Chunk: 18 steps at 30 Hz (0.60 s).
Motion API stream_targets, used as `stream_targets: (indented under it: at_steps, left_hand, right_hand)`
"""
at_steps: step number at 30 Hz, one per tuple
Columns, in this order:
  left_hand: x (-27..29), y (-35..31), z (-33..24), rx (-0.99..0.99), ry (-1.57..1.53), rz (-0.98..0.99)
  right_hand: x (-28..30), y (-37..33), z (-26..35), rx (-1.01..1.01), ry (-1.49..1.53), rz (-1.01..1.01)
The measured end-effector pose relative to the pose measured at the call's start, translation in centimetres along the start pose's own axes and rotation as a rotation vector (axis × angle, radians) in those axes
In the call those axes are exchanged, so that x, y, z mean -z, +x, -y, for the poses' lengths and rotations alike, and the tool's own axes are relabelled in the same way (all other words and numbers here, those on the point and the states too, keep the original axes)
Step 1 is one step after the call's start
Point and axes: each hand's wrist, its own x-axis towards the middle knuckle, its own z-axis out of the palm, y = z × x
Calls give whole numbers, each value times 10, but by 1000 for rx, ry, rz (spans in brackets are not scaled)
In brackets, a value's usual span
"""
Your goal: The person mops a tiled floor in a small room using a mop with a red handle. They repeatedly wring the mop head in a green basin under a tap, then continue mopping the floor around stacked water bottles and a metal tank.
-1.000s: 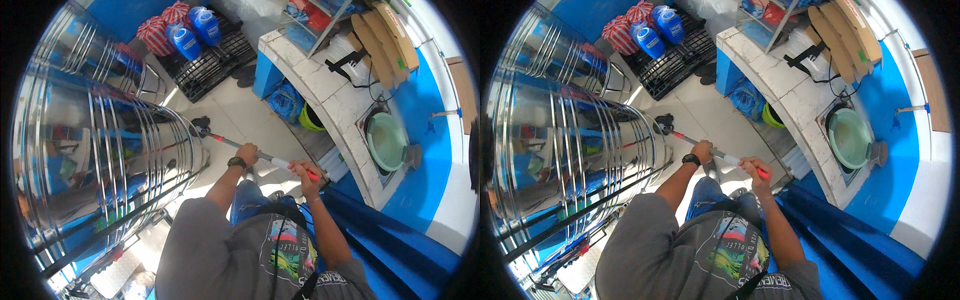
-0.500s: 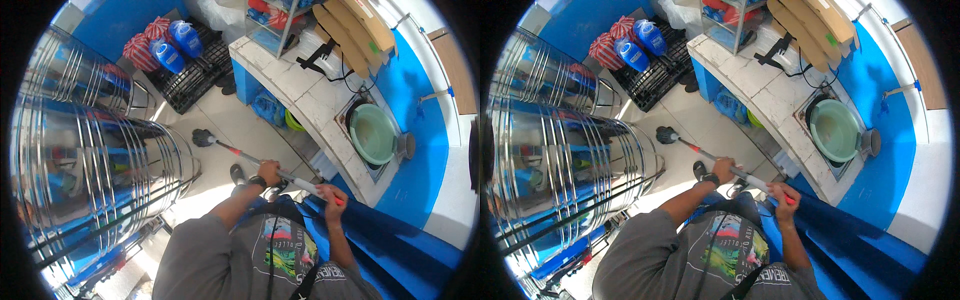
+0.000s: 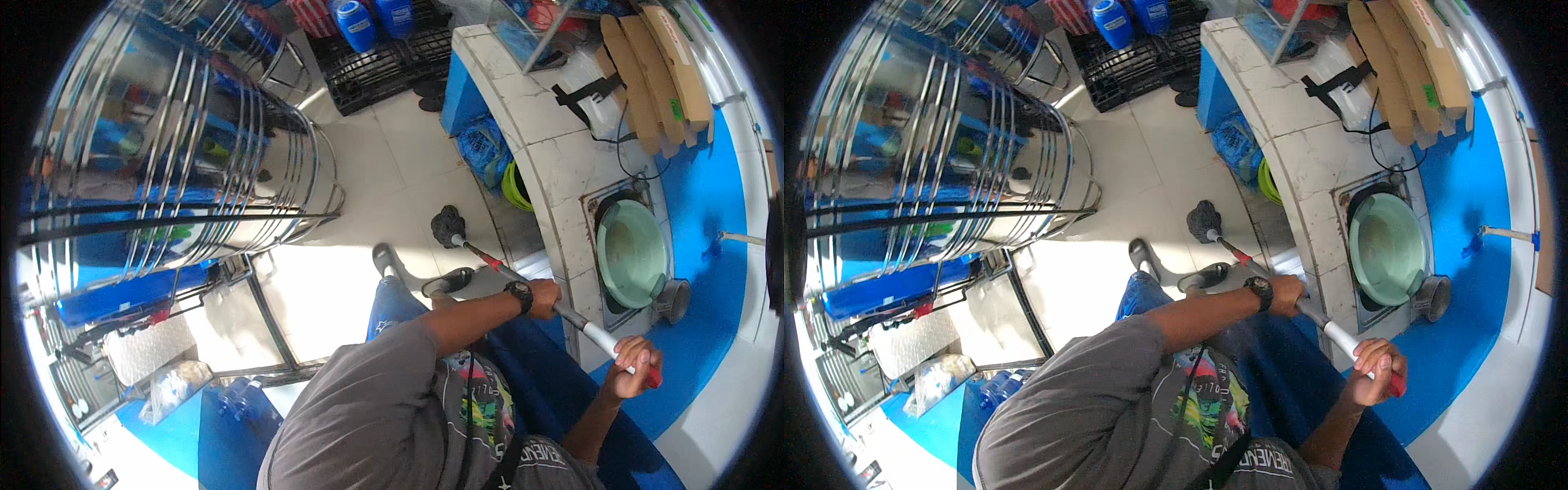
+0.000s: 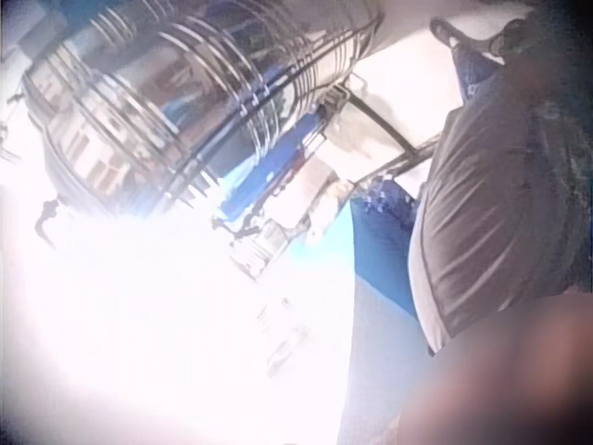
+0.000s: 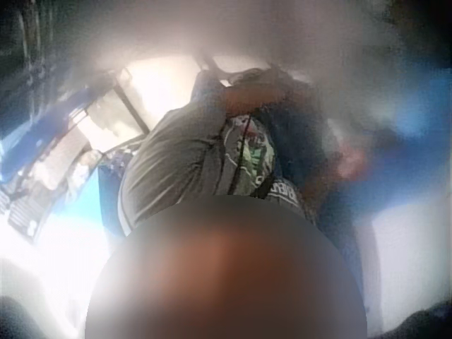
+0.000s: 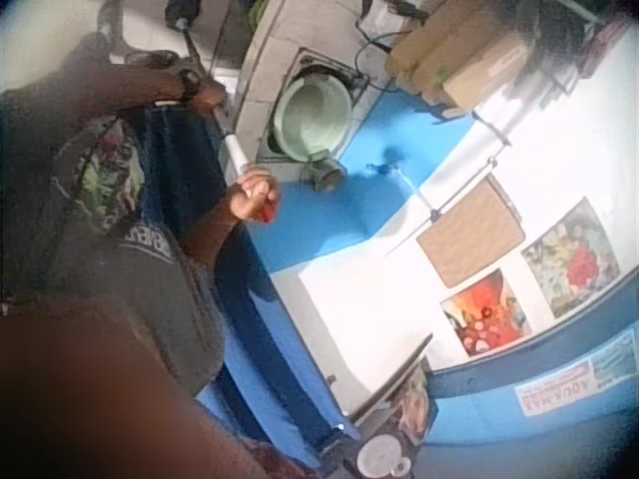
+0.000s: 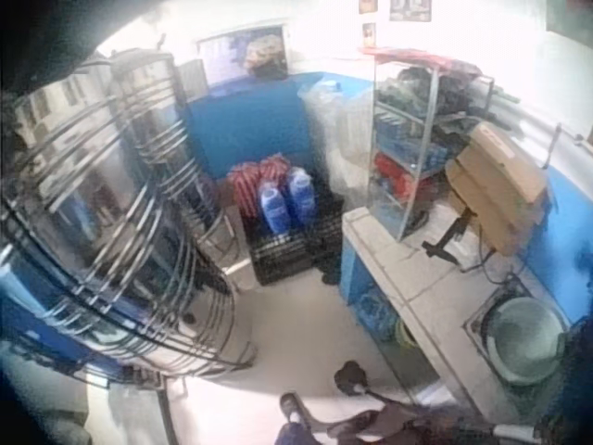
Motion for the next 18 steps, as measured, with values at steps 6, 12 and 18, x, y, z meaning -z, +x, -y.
stream_targets:
  at_steps: [6,12,18]
  left_hand:
    - [27,-74,43,99,31,-154]
    - [50,-204,102,240,-42,-511]
    - [46,-366,183,495,-89,-710]
  right_hand:
    - [-57,-12,-21,-53,116,173]
    - [-176,-41,-45,-123,275,376]
    - [-299,-98,-81,-276,308,662]
